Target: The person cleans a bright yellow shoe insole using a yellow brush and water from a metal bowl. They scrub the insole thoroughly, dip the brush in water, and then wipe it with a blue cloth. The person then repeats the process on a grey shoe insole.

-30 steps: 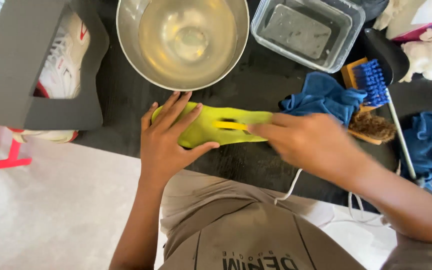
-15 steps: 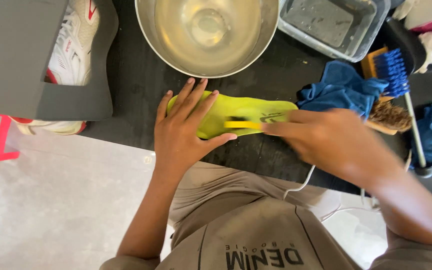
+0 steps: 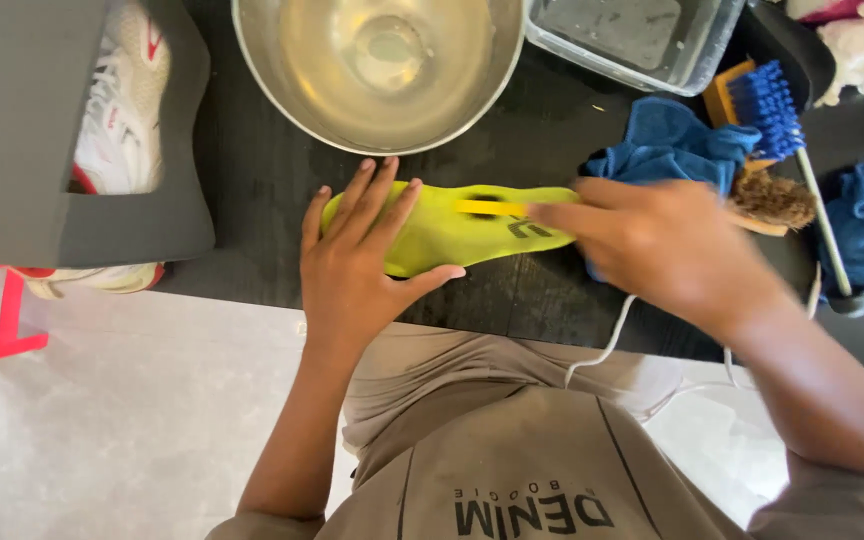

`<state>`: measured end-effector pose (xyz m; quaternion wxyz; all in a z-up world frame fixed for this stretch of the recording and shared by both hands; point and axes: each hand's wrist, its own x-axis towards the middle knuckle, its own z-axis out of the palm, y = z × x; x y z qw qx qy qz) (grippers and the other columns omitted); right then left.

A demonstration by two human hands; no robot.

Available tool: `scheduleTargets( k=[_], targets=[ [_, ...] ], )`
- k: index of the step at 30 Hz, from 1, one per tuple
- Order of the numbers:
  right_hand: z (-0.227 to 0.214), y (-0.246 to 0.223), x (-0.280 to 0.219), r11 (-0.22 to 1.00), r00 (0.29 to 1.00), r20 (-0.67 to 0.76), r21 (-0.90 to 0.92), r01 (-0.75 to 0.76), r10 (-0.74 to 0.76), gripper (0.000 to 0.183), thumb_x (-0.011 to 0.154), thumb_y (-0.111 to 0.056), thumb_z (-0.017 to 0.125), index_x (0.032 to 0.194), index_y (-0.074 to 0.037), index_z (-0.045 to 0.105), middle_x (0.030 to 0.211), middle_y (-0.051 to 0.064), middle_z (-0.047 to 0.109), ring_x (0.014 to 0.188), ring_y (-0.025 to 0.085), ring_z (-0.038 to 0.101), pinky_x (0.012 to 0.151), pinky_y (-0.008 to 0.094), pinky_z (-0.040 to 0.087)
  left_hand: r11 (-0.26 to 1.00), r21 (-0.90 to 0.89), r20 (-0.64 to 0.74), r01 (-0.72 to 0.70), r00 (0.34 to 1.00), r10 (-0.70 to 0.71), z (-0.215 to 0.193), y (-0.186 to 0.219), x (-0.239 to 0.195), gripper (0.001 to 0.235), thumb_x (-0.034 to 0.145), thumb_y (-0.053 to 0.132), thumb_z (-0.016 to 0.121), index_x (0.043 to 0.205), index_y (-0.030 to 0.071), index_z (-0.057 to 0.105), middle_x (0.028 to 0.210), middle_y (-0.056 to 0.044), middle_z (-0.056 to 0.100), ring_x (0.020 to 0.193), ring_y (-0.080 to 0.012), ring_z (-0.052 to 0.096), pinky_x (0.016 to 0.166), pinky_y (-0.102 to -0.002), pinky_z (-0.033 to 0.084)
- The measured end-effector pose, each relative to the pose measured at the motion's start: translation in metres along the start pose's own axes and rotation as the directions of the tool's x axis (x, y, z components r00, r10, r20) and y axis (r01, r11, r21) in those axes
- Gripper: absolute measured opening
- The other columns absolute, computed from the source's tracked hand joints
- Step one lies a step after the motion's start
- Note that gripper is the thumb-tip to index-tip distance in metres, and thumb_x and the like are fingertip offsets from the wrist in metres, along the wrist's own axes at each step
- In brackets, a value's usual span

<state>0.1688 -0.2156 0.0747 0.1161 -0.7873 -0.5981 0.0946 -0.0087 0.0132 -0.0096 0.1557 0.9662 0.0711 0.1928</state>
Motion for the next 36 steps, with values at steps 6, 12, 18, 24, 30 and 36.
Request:
scheduleTargets(
  k=[6,12,18,24,30,36],
  targets=[
    [-0.023,0.004,0.001,0.949,0.981,0.182,-0.315,-0.001,0.062,0.034,0.098,-0.020,0.059,0.128,-0.030,0.070,0.082,-0.008,0.065,0.037,0.023,0.056,0.029,0.039,0.041,1.000,-0.022,0.014,-0.005,1.000,0.006,-0.001,0.000,-0.001,0.080,0.086,0.072,0.078,0.139,0.013,0.067,0.152,-0.009,0.057,0.143,-0.0271,0.055,0.118,-0.052,0.039],
    [0.019,-0.005,0.024,0.966,0.992,-0.030,-0.234,0.110,-0.121,0.054,0.084,-0.001,0.065,0.129,-0.029,0.067,0.077,-0.003,0.050,0.042,0.023,0.050,0.031,0.039,0.034,0.995,-0.042,0.087,0.091,0.992,-0.087,0.001,0.002,-0.001,0.108,0.079,0.078,0.077,0.153,0.005,0.046,0.154,-0.006,0.058,0.146,-0.0245,0.053,0.121,-0.052,0.035],
    [-0.037,0.008,0.005,0.955,0.951,0.254,-0.276,-0.106,0.179,0.032,0.099,-0.020,0.053,0.121,-0.037,0.068,0.092,-0.014,0.072,0.044,0.029,0.067,0.031,0.042,0.048,0.994,-0.053,0.103,0.097,0.991,-0.092,-0.002,0.001,0.001,0.109,0.077,0.078,0.078,0.153,0.006,0.047,0.152,-0.009,0.060,0.145,-0.0245,0.053,0.122,-0.050,0.034],
    [0.003,0.013,0.018,1.000,1.000,0.027,0.028,0.006,-0.006,0.027,0.103,-0.015,0.054,0.120,-0.026,0.073,0.073,-0.006,0.061,0.038,0.019,0.048,0.030,0.038,0.028,0.994,-0.063,0.084,0.094,0.993,-0.088,-0.006,0.006,0.006,0.103,0.078,0.075,0.080,0.149,0.005,0.052,0.149,-0.008,0.063,0.144,-0.0241,0.054,0.121,-0.051,0.035],
    [-0.012,0.024,0.016,0.997,0.999,0.052,0.078,-0.006,0.002,0.026,0.100,-0.011,0.059,0.118,-0.019,0.076,0.092,-0.004,0.076,0.043,0.013,0.059,0.027,0.029,0.038,0.993,-0.072,0.086,0.095,0.992,-0.089,-0.004,0.003,0.006,0.102,0.075,0.075,0.082,0.146,0.007,0.055,0.148,-0.006,0.064,0.142,-0.0248,0.056,0.120,-0.051,0.036],
    [-0.014,0.025,0.017,0.951,0.993,-0.048,0.285,0.118,-0.109,0.025,0.101,-0.005,0.056,0.118,-0.009,0.074,0.086,0.002,0.076,0.060,0.009,0.069,0.030,0.023,0.042,0.999,-0.034,0.032,0.025,0.999,-0.024,-0.006,0.006,0.006,0.086,0.083,0.071,0.077,0.139,0.008,0.064,0.144,-0.009,0.065,0.138,-0.0273,0.059,0.117,-0.051,0.036]
  ],
)
